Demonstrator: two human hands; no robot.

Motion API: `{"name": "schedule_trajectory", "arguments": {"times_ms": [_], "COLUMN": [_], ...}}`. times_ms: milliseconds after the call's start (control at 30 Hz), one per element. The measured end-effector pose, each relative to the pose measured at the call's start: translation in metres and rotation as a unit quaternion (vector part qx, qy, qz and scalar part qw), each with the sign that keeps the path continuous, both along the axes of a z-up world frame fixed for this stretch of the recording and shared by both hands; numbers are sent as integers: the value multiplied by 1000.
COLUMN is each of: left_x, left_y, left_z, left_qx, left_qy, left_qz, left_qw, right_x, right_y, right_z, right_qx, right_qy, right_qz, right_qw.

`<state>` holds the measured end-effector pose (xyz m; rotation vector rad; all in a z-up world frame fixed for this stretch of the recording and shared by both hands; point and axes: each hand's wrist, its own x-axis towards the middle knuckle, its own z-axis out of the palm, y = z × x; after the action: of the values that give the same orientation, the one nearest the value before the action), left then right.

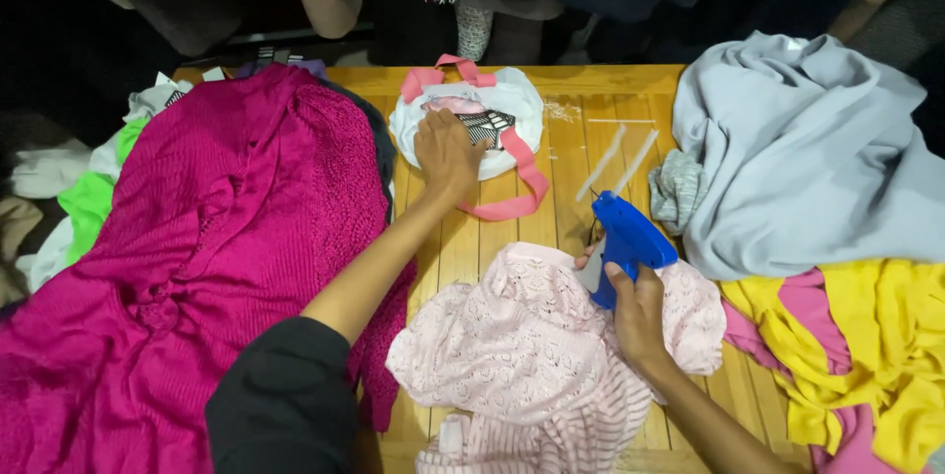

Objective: Using a tagging gun to attach price or brand labels to various items of clothing on a wooden table.

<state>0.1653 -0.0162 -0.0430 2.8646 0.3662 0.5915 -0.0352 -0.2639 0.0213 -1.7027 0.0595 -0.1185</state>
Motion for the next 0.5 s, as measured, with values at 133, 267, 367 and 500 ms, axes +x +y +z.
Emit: {"name": "schedule_trajectory", "arguments": {"times_ms": [133, 267, 367, 500], "left_x": [-11, -19, -31, -61], "left_y": [-4, -8, -9, -14], "left_z": [12, 13, 26, 57], "left_qx": [7, -69, -160, -275], "left_qy": [-24, -10, 5, 22], "left_qz": [-8, -30, -46, -55], "left_qw": [1000, 997, 986, 960], "right_x": [-2, 1, 2, -7], "right_y": [0, -14, -18, -19], "right_z": [4, -16, -24, -17], "right_qx": [-9, 59, 77, 127], "right_qy": [-15, -37, -52, -71], "right_qz": [-4, 27, 33, 48], "right_qw": [1000, 997, 995, 988]}}
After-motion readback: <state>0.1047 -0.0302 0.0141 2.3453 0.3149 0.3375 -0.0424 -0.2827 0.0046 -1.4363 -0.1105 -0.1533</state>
